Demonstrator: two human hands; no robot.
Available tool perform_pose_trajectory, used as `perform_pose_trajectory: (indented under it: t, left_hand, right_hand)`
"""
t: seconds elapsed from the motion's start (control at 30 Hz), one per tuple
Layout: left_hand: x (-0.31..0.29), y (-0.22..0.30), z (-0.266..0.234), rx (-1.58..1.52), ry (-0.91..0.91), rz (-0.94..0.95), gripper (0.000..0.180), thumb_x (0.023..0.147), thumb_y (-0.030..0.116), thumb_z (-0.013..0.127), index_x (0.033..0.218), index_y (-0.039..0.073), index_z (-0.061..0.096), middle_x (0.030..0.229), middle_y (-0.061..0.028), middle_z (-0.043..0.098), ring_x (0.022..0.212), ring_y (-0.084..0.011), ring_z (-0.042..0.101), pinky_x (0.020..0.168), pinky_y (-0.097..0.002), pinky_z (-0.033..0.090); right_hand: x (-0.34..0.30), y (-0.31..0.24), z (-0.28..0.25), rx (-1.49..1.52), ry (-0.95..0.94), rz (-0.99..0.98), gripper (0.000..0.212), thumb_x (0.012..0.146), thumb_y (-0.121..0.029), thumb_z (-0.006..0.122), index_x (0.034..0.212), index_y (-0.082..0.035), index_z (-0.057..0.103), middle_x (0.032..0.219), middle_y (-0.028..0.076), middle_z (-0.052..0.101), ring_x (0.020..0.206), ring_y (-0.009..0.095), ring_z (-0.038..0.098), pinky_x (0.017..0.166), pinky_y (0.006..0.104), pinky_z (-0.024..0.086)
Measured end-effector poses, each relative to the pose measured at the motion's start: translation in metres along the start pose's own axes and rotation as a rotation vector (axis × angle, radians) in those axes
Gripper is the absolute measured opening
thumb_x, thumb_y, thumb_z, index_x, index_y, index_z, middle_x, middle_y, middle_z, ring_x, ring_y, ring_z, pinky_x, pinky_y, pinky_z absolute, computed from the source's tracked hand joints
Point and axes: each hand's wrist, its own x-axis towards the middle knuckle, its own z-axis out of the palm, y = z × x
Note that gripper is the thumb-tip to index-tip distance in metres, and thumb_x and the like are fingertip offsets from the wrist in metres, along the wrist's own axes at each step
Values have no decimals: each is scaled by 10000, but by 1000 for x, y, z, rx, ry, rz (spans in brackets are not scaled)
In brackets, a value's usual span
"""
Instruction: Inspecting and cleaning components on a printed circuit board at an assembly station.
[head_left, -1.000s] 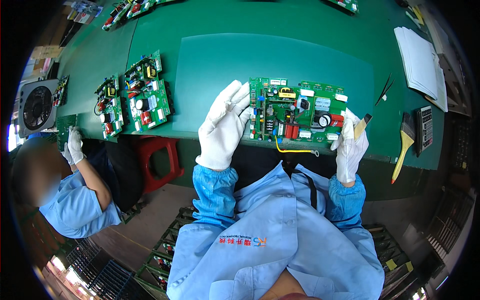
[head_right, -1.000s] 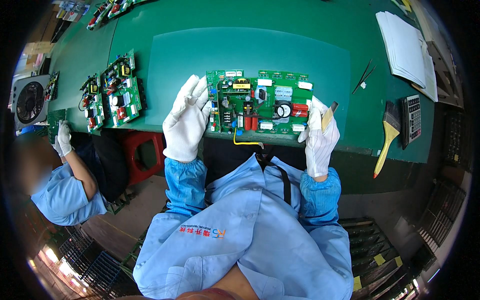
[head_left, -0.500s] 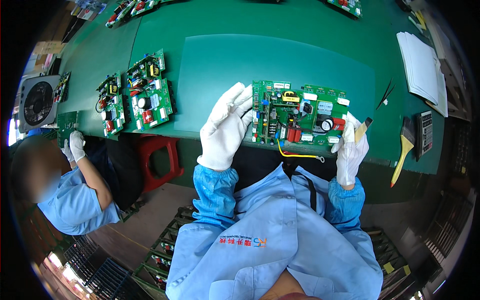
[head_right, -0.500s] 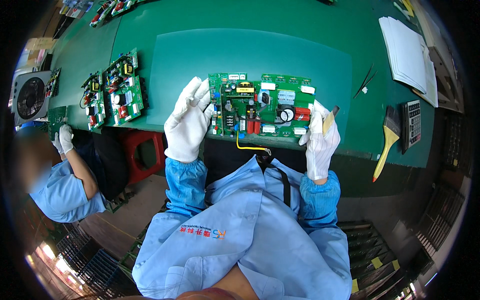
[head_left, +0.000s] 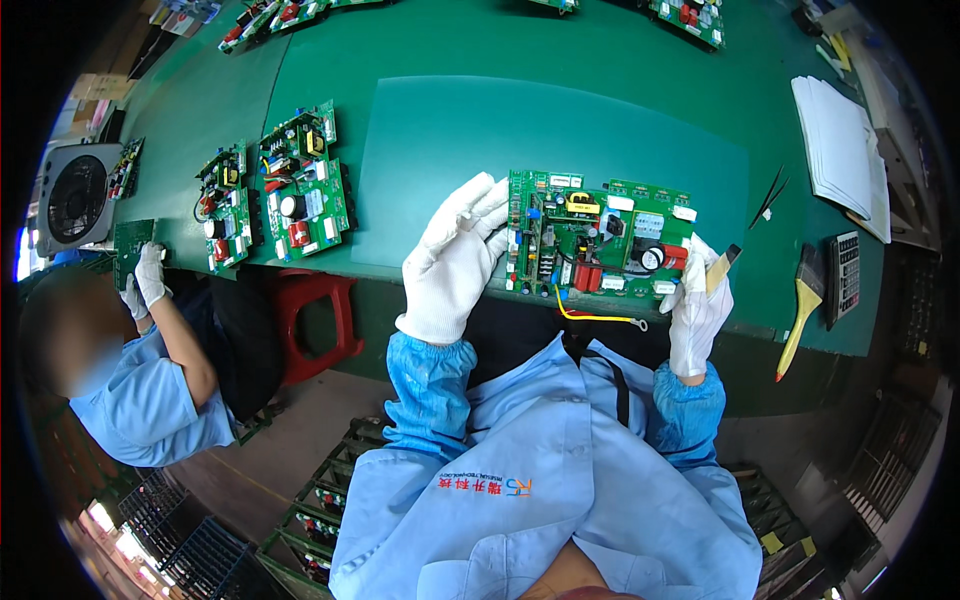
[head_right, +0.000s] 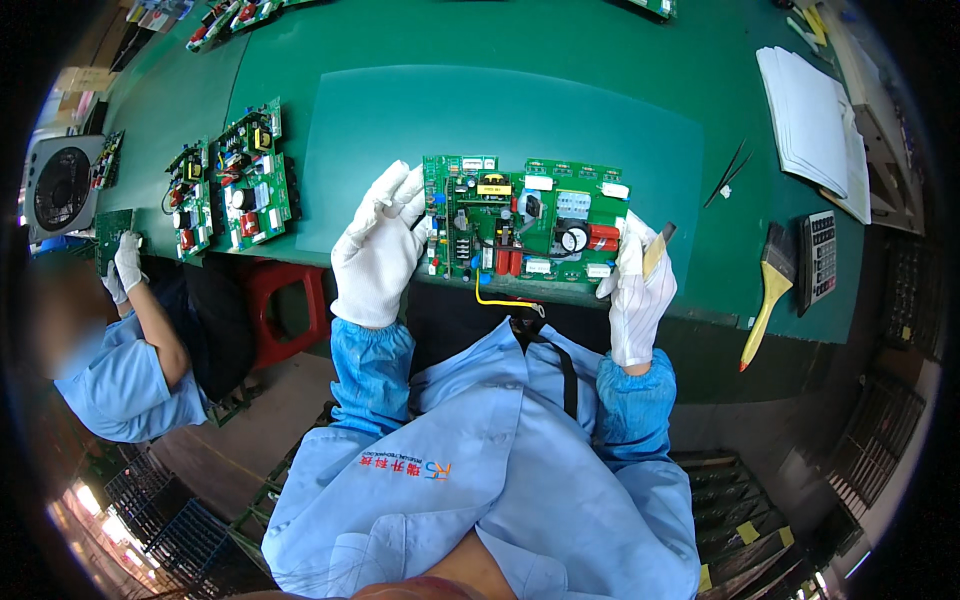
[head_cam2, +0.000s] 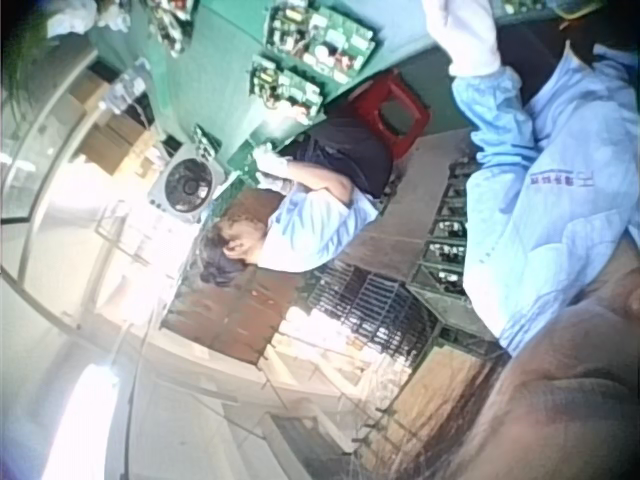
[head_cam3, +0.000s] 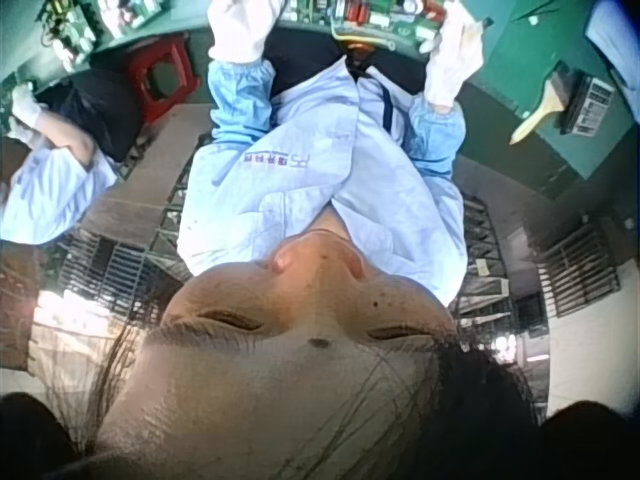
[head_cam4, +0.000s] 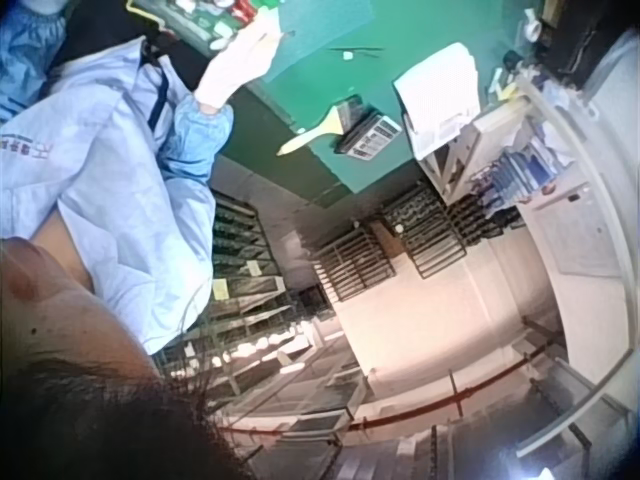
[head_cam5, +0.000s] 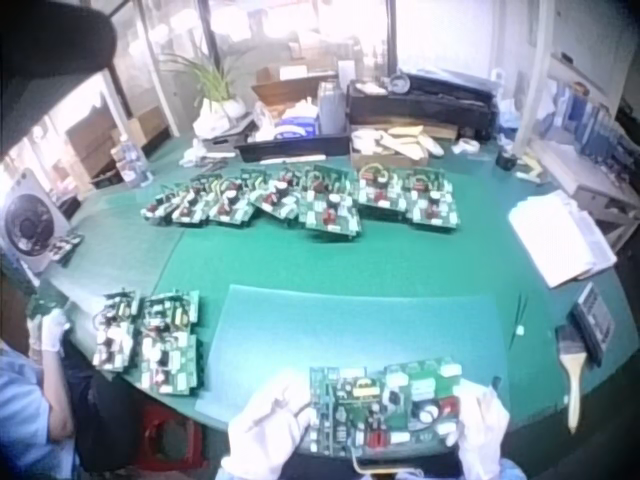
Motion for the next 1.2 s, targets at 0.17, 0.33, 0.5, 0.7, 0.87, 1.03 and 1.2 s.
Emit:
perform_pose_trajectory:
  t: [0.17,0.33,0.5,0.7,0.87,1.03,1.2]
  left_hand:
    - [2,-2,-4,-30,-38,1,651,877,326,540,1388,-50,390,1404,-258,430,1268,-352,450,1023,-438,378]
    - [2,-1,-3,-41,-44,17,651,877,329,543,1384,-52,398,1415,-264,412,1275,-356,440,1007,-437,384]
    - [2,-2,-6,-37,-67,2,630,873,323,568,1371,-33,420,1432,-255,395,1288,-347,431,1018,-424,383]
    - [1,-1,-3,-25,-22,-10,595,888,326,557,1365,-13,448,1427,-225,420,1287,-328,432,998,-401,387]
    - [1,0,-1,-27,-8,-23,599,893,335,565,1369,-7,442,1435,-213,418,1290,-309,435,991,-363,394]
    - [2,-1,-1,-5,-11,-20,597,896,325,559,1374,-9,433,1447,-216,407,1300,-316,429,996,-368,391]
    - [1,0,-3,-89,-19,-35,605,907,251,573,1398,-37,367,1447,-222,387,1295,-311,438,1006,-390,424]
  right_hand:
    - [0,3,-3,-5,-9,-20,319,991,-233,505,1167,13,610,746,26,558,481,61,437,424,223,338]
    - [1,2,-1,8,-3,-13,339,988,-258,508,1167,14,604,728,22,532,469,64,426,414,226,324]
    - [1,-6,-4,-35,-48,-39,322,993,-214,490,1177,17,620,792,29,575,509,63,444,431,227,360]
    - [0,0,-5,61,-38,0,316,992,-212,493,1169,14,626,778,19,558,512,64,444,427,227,358]
    - [1,0,-7,25,-48,-40,300,982,-199,520,1156,26,617,785,33,575,490,66,460,419,238,370]
    - [2,9,-10,26,-49,-55,286,971,-180,536,1146,31,615,824,54,610,467,82,483,412,248,389]
    - [1,2,-7,41,-46,-61,317,992,-224,511,1148,29,620,744,31,582,473,65,432,430,235,354]
